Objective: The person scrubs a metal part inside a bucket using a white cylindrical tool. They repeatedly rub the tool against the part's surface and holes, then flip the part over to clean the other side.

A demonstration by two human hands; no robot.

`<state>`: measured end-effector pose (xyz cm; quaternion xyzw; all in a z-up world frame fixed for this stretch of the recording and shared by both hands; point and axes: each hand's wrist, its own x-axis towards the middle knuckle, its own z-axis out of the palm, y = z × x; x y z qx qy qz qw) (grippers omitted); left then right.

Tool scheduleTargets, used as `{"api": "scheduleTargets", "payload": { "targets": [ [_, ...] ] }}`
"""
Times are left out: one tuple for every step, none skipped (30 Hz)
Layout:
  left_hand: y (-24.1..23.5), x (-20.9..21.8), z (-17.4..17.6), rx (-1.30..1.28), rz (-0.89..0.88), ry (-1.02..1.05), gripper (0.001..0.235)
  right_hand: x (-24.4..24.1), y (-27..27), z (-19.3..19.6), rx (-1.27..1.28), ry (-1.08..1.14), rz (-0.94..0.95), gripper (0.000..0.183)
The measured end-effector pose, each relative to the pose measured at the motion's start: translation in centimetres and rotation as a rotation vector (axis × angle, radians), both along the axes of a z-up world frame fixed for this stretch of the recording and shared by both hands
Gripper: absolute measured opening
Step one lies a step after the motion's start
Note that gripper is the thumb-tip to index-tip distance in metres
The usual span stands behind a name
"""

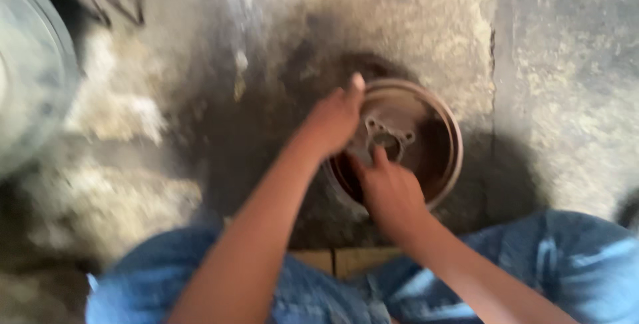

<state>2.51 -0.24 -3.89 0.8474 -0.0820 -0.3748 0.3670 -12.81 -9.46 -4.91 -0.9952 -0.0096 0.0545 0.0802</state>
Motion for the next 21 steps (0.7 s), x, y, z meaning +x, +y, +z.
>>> {"api": "scheduleTargets", "payload": {
  "targets": [
    [0.5, 0.8, 0.0, 0.037, 0.023, 0.002, 0.088, -0.9, -0.2, 0.1, 0.011, 0.009, 0.021, 0.055],
    [0.8, 1.9, 0.4, 0.073, 0.037, -0.025, 0.089, -0.6, -0.5, 0.1, 0.019, -0.011, 0.034, 0.057],
    [1.1, 1.8, 0.7, 0.107, 0.055, 0.016, 0.081, -0.4, -0.9, 0.3, 0.027, -0.031, 0.046, 0.058],
    [1.8, 1.9, 1.1, 0.152, 0.066, 0.046, 0.073, -0.4, -0.8, 0.6, 0.017, 0.034, 0.027, 0.062],
    [2.2, 2.0, 1.4, 0.197, 0.079, 0.074, 0.066, -0.6, -0.6, 1.1, 0.007, 0.1, 0.007, 0.066],
    [2.3, 2.0, 1.5, 0.206, 0.039, 0.023, 0.062, -0.6, -0.4, 1.4, -0.002, 0.167, -0.015, 0.07],
    [2.2, 2.0, 1.5, 0.215, -0.002, -0.027, 0.058, 0.0, -0.4, 1.5, 0.002, 0.142, 0.004, 0.067],
    [2.1, 1.7, 1.4, 0.221, -0.044, -0.065, 0.055, 0.5, -0.6, 1.6, 0.002, 0.13, 0.022, 0.064],
    [1.7, 1.7, 1.3, 0.227, -0.058, -0.042, 0.054, 0.8, -0.8, 1.7, 0.003, 0.119, 0.041, 0.061],
    [1.5, 1.5, 1.2, 0.243, -0.068, -0.011, 0.052, 0.7, -0.8, 1.7, 0.021, 0.12, 0.026, 0.06],
    [1.5, 1.2, 1.0, 0.259, -0.077, 0.021, 0.051, 0.6, -1.0, 1.8, 0.039, 0.122, 0.011, 0.058],
    [1.7, 0.8, 0.7, 0.251, -0.076, 0.0, 0.051, 0.5, -1.3, 1.8, 0.047, 0.117, -0.01, 0.056],
    [1.9, 0.4, 0.4, 0.244, -0.074, -0.02, 0.05, -0.4, -1.1, 2.0, 0.046, 0.134, -0.008, 0.056],
    [1.8, 1.0, 0.3, 0.231, -0.077, -0.063, 0.049, -0.7, -0.9, 2.1, 0.04, 0.128, -0.012, 0.056],
    [1.8, 1.1, 0.1, 0.226, -0.085, -0.1, 0.048, -0.4, -0.8, 2.1, 0.034, 0.122, -0.016, 0.055],
    [1.9, 0.9, -0.1, 0.219, -0.093, -0.135, 0.047, 0.3, -0.9, 2.0, 0.039, 0.087, -0.006, 0.056],
    [1.8, 1.1, -0.3, 0.211, -0.102, -0.171, 0.046, 1.0, -0.9, 1.7, 0.044, 0.052, 0.005, 0.057],
    [1.6, 1.1, -0.4, 0.22, -0.101, -0.165, 0.045, 0.6, -0.9, 1.5, 0.05, 0.043, 0.025, 0.058],
    [1.4, 1.3, -0.5, 0.229, -0.101, -0.158, 0.046, 0.5, -1.2, 1.2, 0.047, 0.02, 0.015, 0.056],
    [1.6, 0.8, -0.5, 0.248, -0.099, -0.141, 0.046, 0.4, -1.3, 1.0, 0.053, 0.008, 0.008, 0.054],
    [1.9, -0.2, -0.5, 0.249, -0.091, -0.102, 0.046, 0.0, -1.3, 0.8, 0.059, -0.005, 0.001, 0.052]
  ]
}}
